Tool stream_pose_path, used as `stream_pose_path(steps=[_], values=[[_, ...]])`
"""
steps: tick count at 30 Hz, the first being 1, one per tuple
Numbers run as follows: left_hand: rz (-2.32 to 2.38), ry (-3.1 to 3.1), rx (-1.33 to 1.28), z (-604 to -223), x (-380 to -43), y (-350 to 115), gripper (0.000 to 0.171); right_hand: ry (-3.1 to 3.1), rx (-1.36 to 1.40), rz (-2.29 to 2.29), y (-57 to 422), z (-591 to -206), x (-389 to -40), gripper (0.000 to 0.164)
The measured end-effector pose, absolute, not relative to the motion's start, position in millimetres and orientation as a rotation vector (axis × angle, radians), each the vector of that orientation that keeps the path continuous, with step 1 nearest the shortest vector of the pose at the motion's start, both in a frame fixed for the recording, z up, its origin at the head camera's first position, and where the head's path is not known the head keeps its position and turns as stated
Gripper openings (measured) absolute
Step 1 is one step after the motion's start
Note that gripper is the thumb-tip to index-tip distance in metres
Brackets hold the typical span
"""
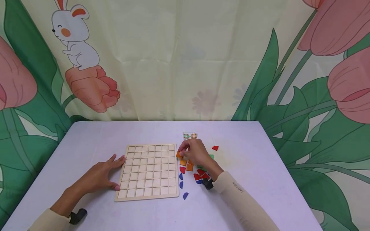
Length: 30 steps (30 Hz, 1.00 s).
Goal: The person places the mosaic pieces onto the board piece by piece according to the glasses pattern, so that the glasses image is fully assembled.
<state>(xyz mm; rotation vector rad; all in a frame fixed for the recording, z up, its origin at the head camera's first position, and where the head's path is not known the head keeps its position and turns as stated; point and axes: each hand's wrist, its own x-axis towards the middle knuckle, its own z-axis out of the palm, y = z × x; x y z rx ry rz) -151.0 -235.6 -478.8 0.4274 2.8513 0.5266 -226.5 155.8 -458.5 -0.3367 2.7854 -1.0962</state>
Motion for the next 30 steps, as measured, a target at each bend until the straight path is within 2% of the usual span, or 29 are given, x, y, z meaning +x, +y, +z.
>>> stream_pose_path(steps=[12,30], values=[[0.552,2.849,0.46,-480,-151,-238,0.123,2.744,-0.419,-1.043,127,-468,-226,0.011],[0.534,2.854,0.452,-477,-151,-237,0.122,2.81,-0.492,-0.821,118,-470,-228,0.008]])
